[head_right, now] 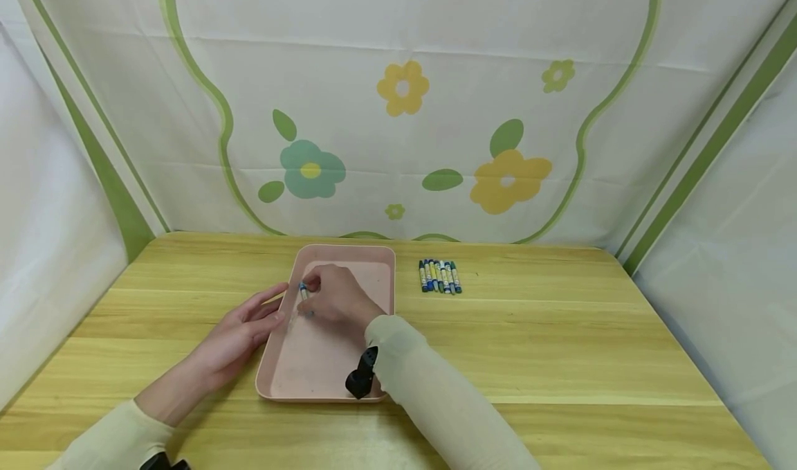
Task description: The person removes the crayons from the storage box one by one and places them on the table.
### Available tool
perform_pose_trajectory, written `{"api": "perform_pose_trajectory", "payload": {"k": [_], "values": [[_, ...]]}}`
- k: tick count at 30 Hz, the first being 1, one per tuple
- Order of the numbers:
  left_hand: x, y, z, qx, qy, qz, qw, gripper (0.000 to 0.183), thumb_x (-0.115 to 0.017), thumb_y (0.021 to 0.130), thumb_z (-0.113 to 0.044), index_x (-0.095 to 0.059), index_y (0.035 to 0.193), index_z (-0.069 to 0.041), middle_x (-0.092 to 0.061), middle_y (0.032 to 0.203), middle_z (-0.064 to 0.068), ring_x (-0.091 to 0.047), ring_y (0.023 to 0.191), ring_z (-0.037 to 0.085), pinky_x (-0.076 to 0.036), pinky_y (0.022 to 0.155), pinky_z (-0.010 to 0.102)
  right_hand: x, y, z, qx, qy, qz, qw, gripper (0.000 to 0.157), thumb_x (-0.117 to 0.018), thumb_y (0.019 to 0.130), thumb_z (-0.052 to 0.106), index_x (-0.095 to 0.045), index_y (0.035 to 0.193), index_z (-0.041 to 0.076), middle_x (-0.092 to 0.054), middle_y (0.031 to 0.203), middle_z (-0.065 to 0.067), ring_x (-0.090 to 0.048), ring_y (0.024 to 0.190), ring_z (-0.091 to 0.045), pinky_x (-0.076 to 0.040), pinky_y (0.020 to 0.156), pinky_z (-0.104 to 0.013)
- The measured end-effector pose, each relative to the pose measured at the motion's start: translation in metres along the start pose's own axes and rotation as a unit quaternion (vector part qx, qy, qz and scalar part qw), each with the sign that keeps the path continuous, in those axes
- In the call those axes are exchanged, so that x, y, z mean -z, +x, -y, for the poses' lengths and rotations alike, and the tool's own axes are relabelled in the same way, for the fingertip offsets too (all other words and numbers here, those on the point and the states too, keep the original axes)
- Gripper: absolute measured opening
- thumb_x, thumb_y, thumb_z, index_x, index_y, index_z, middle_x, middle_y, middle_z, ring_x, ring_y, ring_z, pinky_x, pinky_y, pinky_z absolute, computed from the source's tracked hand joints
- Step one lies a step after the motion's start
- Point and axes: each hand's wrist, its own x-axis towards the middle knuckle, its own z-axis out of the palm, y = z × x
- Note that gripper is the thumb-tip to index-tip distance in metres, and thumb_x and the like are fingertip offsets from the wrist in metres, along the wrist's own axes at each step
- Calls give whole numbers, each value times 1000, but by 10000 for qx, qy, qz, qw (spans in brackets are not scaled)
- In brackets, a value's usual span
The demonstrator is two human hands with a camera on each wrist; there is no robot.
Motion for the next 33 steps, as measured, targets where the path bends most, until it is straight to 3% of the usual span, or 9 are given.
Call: {"api": "perform_pose_trajectory", "payload": {"k": [5,11,17,24,33], "values": [[0,0,0,-30,-5,17,10000,62,-53,111,-14,-29,169,-17,-26,176,16,-28,162,31,-49,101,11,-1,1,-1,124,-251,-58,9996,38,-89,87,29,-78,120,15,-72,99,7,-62,90,-8,-54,86,-24],[0,0,-1,-23,-12,25,10000,62,-52,112,-15,-29,169,-18,-25,176,15,-28,162,31,-48,101,10,0,1,-1,166,-170,-220,9995,24,-81,89,9,-82,113,13,-71,89,5,-59,82,-10,-49,76,-22],[0,-1,-1,25,33,28,10000,62,-53,112,-16,-29,169,-20,-25,176,14,-29,163,31,-48,103,11,1,0,1,0,-358,-329,9988,21,-86,90,21,-83,109,15,-70,85,7,-58,79,-8,-47,71,-20],[0,-1,-1,28,12,47,10000,62,-52,112,-17,-29,169,-19,-25,177,13,-29,163,30,-48,102,11,1,-1,0,47,-448,-528,9976,13,-84,91,16,-85,103,14,-75,85,6,-59,75,-7,-47,68,-19],[0,-1,-1,11,-29,15,10000,62,-52,112,-15,-28,169,-17,-25,176,15,-28,163,31,-48,100,9,7,-6,1,2,-149,-674,9976,15,-81,92,13,-86,106,15,-78,92,5,-61,77,-8,-50,68,-19]]}}
